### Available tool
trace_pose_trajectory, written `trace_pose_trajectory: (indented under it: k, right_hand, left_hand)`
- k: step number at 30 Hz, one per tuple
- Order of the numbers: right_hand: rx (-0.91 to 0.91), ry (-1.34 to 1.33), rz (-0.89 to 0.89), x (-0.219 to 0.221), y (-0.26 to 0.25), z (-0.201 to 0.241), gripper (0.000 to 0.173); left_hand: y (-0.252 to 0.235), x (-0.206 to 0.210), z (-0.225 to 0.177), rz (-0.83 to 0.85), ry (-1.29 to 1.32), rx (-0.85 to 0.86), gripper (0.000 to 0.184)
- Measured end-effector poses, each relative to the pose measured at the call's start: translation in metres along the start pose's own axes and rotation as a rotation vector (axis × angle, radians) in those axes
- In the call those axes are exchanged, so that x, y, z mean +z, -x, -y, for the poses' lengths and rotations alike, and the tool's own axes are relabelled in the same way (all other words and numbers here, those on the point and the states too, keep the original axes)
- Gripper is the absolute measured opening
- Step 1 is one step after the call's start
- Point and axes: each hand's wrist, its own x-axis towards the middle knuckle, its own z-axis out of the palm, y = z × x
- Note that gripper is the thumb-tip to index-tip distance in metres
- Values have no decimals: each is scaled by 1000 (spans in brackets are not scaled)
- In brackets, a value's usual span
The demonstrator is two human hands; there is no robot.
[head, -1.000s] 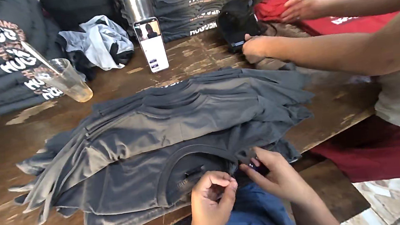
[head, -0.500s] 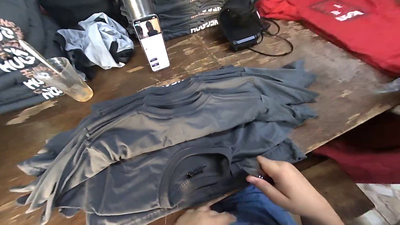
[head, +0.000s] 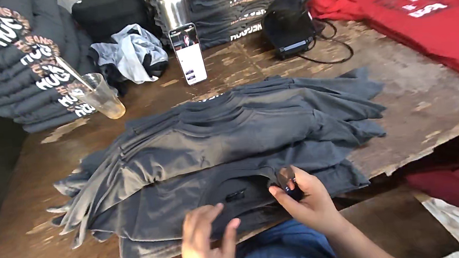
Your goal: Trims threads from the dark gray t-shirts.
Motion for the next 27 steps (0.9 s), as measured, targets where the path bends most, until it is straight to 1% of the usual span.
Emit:
trace_pose_trajectory:
  k: [2, 3, 5, 6, 8, 9, 10, 13, 15, 16, 17, 19, 20, 21, 22, 23, 24, 25, 26, 27]
  right_hand:
    - [19, -133, -28, 2, 5, 0, 10]
    - [24, -172, -38, 3, 8, 1, 10]
    - [37, -216, -68, 7, 15, 4, 10]
    - [40, -229, -81, 8, 18, 4, 11]
    - [48, -259, -99, 7, 24, 3, 11]
    - [62, -291, -101, 5, 25, 2, 11]
    - [75, -326, -96, 4, 27, 1, 12]
    - [74, -376, -63, 5, 29, 1, 11]
    - [87, -351, -90, 4, 24, 7, 10]
    - [105, -343, -111, 3, 21, 8, 10]
    - [109, -337, -118, 1, 20, 7, 10]
    - [67, -241, -94, -1, 20, -1, 11]
    - [32, -132, -106, -1, 19, -3, 18]
    - [3, 3, -124, 1, 16, -4, 27]
    - [-27, 144, -151, 4, 13, -4, 35]
    - [-50, 267, -169, 7, 10, -2, 39]
    - [-71, 350, -176, 11, 6, -1, 39]
    - [-98, 403, -178, 15, 2, -1, 33]
    - [-125, 441, -185, 18, -1, -1, 23]
    - [-156, 465, -192, 18, -3, -1, 15]
  left_hand:
    - [-7, 23, -13, 64, 196, 96, 30]
    - [-10, 36, -20, 82, 232, 131, 30]
    - [-15, 58, -29, 86, 232, 162, 29]
    - [-17, 66, -31, 70, 223, 174, 25]
    - [-17, 73, -31, 34, 249, 196, 10]
    - [-17, 73, -30, 29, 282, 197, 5]
    - [-16, 70, -28, 39, 317, 187, 3]
    - [-14, 59, -22, 138, 421, 113, 3]
    - [-17, 46, -21, 197, 571, 57, 7]
    - [-18, 37, -19, 238, 634, 56, 7]
    - [-19, 26, -17, 305, 675, 81, 9]
    - [-21, 2, -9, 519, 724, 173, 24]
    - [-20, -7, -4, 618, 749, 198, 32]
    - [-17, -12, 0, 618, 735, 187, 36]
    - [-14, -15, 2, 527, 629, 144, 38]
    - [-10, -15, 4, 387, 442, 85, 38]
    - [-9, -13, 7, 254, 202, 16, 38]
    - [-9, -10, 11, 162, -36, -56, 42]
    - [-9, -8, 15, 129, -208, -133, 46]
    - [-8, -8, 19, 118, -304, -198, 47]
